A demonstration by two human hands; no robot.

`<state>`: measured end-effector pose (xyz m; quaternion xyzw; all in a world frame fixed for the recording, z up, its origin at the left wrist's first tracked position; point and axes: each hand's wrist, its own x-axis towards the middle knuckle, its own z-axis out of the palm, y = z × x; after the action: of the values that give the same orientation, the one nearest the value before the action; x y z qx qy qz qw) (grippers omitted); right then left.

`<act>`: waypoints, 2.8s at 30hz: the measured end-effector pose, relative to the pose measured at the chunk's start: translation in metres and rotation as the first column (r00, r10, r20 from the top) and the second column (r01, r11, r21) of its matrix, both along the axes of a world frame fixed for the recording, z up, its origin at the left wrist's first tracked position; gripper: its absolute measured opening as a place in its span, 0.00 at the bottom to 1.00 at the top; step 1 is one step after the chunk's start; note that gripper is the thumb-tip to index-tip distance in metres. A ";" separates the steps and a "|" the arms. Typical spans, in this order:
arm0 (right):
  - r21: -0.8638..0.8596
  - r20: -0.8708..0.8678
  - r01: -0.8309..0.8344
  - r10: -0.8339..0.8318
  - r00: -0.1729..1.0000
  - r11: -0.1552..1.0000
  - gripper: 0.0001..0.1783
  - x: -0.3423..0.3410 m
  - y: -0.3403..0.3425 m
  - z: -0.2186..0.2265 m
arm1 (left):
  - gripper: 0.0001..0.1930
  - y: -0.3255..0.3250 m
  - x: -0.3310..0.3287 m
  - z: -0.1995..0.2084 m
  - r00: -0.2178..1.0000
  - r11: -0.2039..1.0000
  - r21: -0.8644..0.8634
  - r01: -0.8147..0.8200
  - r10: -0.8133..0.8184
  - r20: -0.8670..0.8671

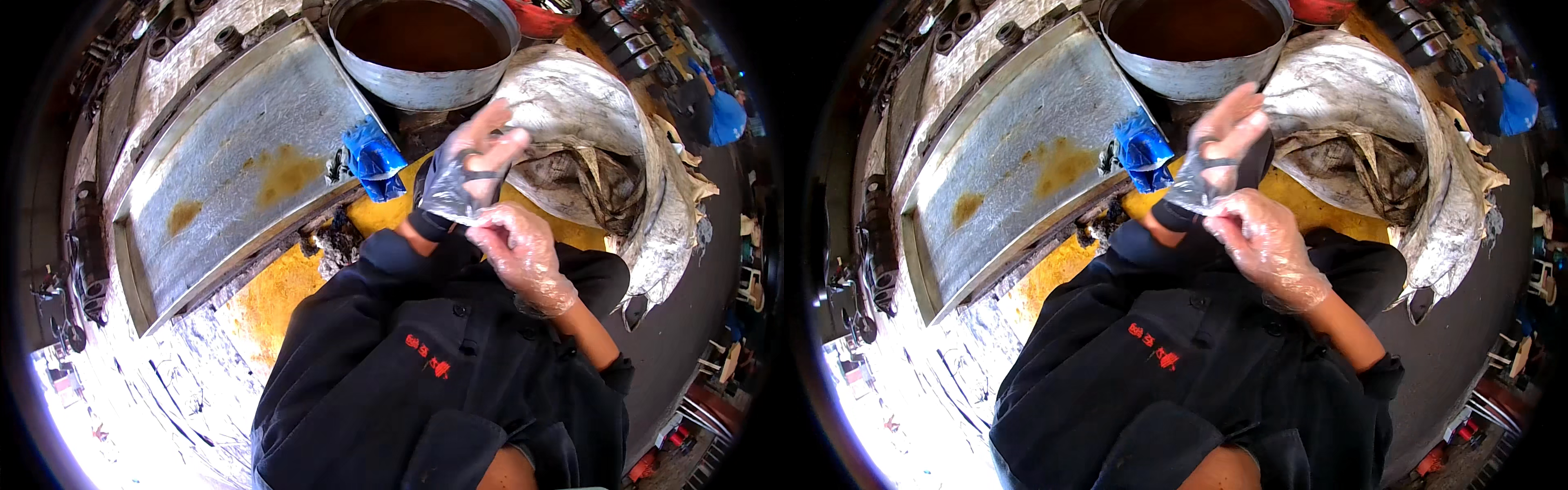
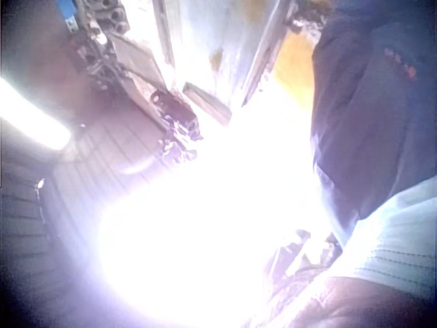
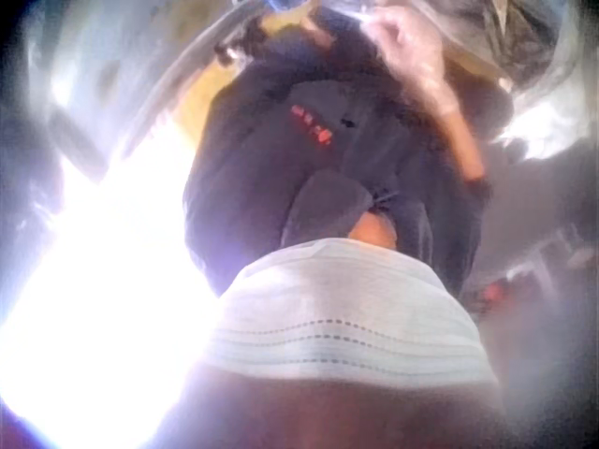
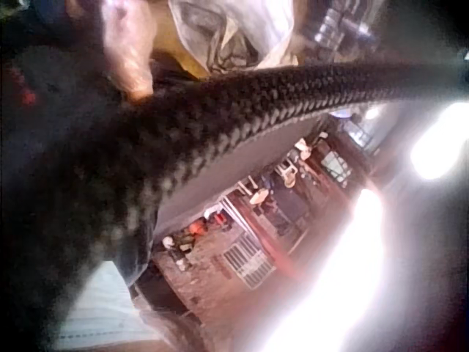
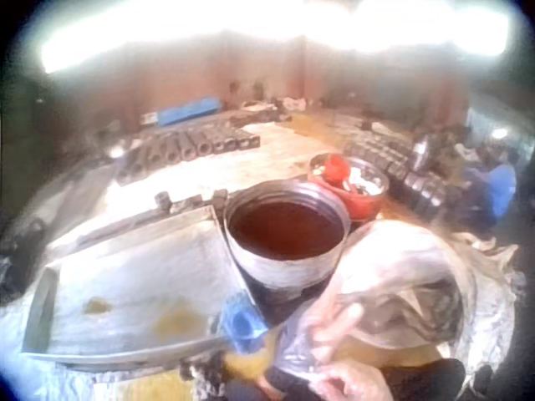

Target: The person puts on plastic and blue gloves, then picks up metal bearings from a sack. They dip the bearings into a bucket of dark liquid and place them back into the sack.

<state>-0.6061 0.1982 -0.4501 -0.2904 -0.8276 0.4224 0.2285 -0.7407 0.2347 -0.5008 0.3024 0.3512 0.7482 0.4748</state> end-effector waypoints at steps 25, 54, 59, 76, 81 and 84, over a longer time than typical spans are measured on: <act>-0.751 -0.026 0.110 -0.196 0.980 0.651 0.12 -0.176 0.140 -0.154 | 0.05 -0.029 -0.189 -0.221 -0.338 0.853 -0.098 -0.513 -0.305 -0.890; -0.849 0.465 0.495 -0.183 0.866 0.184 0.15 -0.199 0.116 -0.210 | 0.10 -0.002 -0.241 -0.169 -0.210 0.833 0.080 -0.547 -0.045 -0.977; -0.897 0.391 0.421 -0.201 0.898 0.135 0.22 -0.222 0.107 -0.232 | 0.09 0.008 -0.243 -0.161 -0.142 0.810 0.141 -0.569 0.072 -0.987; -0.482 0.172 0.253 -0.193 0.966 0.839 0.14 -0.273 0.099 -0.234 | 0.04 -0.013 -0.268 -0.151 -0.536 0.799 0.154 -0.582 -0.234 -0.811; -0.444 0.196 0.246 -0.174 0.965 0.861 0.14 -0.283 0.096 -0.224 | 0.03 -0.020 -0.269 -0.151 -0.553 0.912 -0.048 -0.408 -0.288 -0.782; -0.456 0.186 0.206 -0.134 0.973 0.866 0.15 -0.283 0.095 -0.218 | 0.04 -0.019 -0.260 -0.150 -0.427 0.813 -0.241 -0.530 -0.502 -0.752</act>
<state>-0.8887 0.2932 -0.6681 -0.4398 -0.6855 0.5666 0.1251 -1.0006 0.2157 -0.6507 0.6140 0.7888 -0.0261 -0.0076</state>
